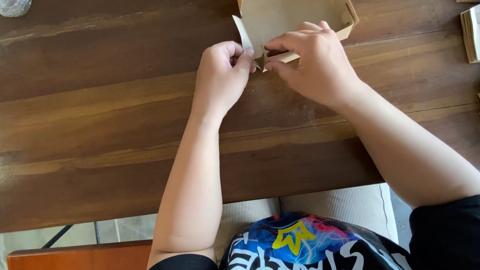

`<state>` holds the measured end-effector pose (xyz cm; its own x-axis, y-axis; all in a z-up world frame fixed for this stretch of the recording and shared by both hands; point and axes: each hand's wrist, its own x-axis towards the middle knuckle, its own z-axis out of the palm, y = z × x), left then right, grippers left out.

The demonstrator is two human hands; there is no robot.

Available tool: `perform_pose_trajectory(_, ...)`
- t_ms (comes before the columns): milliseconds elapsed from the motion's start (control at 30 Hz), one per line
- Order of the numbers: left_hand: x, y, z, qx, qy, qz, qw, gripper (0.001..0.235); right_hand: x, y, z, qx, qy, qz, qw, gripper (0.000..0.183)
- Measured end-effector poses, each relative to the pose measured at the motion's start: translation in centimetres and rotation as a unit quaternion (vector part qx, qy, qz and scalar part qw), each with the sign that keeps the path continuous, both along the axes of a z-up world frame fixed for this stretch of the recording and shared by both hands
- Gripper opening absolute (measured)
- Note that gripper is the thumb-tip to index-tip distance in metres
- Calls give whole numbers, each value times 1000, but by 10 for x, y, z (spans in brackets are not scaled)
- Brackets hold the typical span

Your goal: The person assembles a flat cardboard box by folding and interlocking its side flaps and tabs. They then place the finished box aside and pick up a small plastic container from the table.

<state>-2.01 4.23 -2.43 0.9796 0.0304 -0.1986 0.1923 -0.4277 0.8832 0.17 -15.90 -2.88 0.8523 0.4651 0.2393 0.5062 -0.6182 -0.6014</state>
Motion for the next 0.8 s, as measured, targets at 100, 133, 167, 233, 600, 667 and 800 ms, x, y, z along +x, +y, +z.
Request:
perform_pose_trajectory(100,-3,-4,5,10,2,12,1000,22,-5,4,12,2,2,14,1000,27)
perform_pose_trajectory(133,-2,-4,4,10,2,12,1000,22,-6,4,13,2,2,15,1000,27)
perform_pose_trajectory(167,-2,-4,2,7,7,15,1000,22,-7,5,13,1,7,7,1000,27)
perform_pose_trajectory(233,-2,-3,0,4,13,19,1000,22,-7,5,12,1,12,1,1000,26)
perform_pose_trajectory(600,-2,-10,3,0,23,36,999,20,-7,7,7,21,-29,36,999,26)
perform_pose_trajectory(667,-3,-10,4,-4,20,38,999,19,-6,7,3,18,-37,38,998,25)
perform_pose_trajectory(800,-4,-8,16,-3,-2,35,999,18,-4,6,2,36,-35,40,998,26)
